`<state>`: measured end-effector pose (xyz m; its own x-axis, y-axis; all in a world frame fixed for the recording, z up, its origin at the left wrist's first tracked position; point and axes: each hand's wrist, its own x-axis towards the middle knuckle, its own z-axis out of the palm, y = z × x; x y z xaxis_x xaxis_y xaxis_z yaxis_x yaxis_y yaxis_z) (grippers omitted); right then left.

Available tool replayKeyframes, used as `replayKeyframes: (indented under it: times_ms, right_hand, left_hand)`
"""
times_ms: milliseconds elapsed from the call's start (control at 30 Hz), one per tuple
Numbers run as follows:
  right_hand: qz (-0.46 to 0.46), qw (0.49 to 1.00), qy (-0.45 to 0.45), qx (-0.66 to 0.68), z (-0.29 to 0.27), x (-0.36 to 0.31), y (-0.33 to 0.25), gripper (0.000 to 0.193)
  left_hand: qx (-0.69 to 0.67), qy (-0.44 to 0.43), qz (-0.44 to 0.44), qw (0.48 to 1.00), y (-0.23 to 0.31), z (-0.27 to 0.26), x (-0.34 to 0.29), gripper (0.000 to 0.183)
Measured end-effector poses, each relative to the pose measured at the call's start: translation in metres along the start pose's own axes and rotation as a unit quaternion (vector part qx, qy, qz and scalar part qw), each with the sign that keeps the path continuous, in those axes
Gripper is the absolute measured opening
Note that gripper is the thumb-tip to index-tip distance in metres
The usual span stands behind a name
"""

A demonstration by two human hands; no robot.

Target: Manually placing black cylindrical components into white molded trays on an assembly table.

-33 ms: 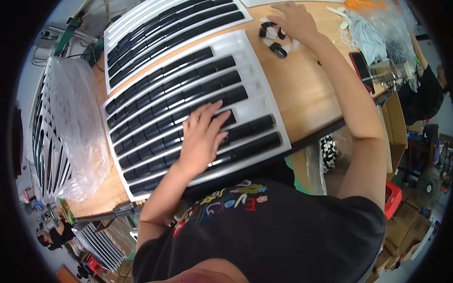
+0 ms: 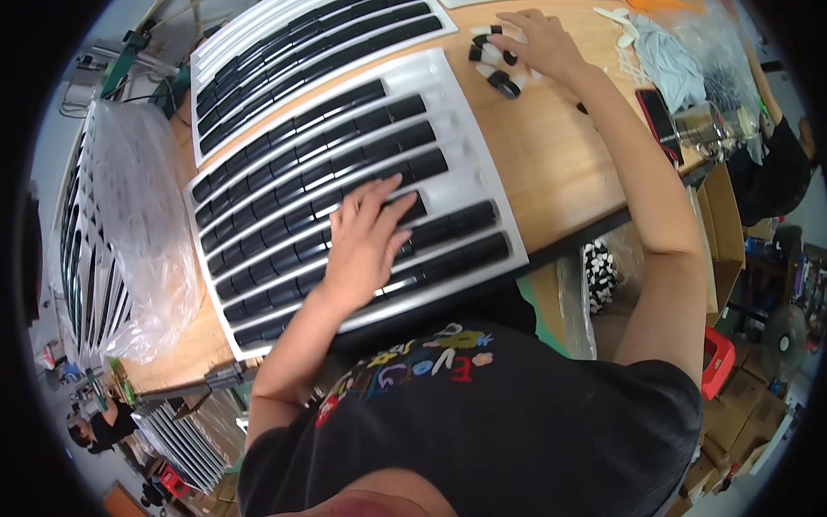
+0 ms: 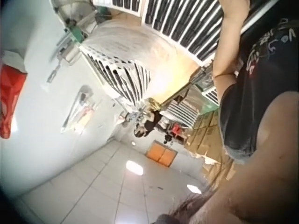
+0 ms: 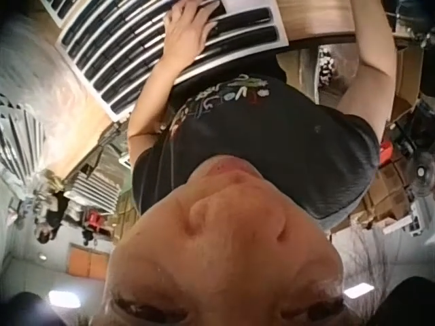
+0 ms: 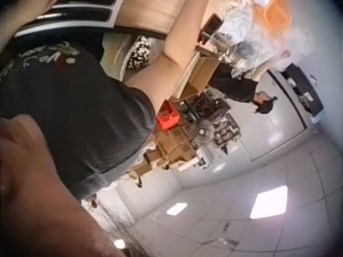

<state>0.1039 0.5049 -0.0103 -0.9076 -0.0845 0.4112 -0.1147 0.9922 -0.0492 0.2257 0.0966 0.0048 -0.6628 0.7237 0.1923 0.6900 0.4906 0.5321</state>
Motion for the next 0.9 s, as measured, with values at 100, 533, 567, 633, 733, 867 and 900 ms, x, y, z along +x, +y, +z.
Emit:
replayKeyframes:
  times_ms: [100,533,567,633,733,867,900]
  right_hand:
    - [0.073,0.958,-0.14,0.24,-0.003,-0.037,-0.014,0.044]
    - [-0.065,0.975,-0.042,0.206,-0.024,-0.018,-0.074,0.048]
    - [-0.058,0.976,-0.039,0.208,-0.02,-0.02,-0.061,0.048]
    - [-0.073,0.951,-0.138,0.267,-0.002,-0.018,-0.047,0.062]
    - [-0.108,0.965,-0.158,0.179,0.005,-0.039,-0.052,0.049]
    - [-0.237,0.955,-0.168,0.064,-0.038,-0.099,-0.059,0.037]
    - [-0.162,0.97,-0.108,0.146,-0.064,-0.107,-0.084,0.038]
  left_hand:
    - [0.011,0.019,0.006,1.0,0.0,0.005,-0.001,0.043]
    - [0.09,0.055,0.013,0.994,0.005,0.014,-0.018,0.034]
    - [0.082,0.057,0.021,0.995,0.006,0.015,-0.014,0.034]
    - [0.051,0.067,0.042,0.996,0.007,0.018,-0.009,0.034]
    - [0.049,0.076,0.042,0.995,0.003,0.017,-0.008,0.032]
    - [0.046,0.069,0.063,0.995,-0.002,0.02,-0.004,0.031]
    - [0.069,0.085,0.059,0.992,-0.001,0.015,-0.009,0.034]
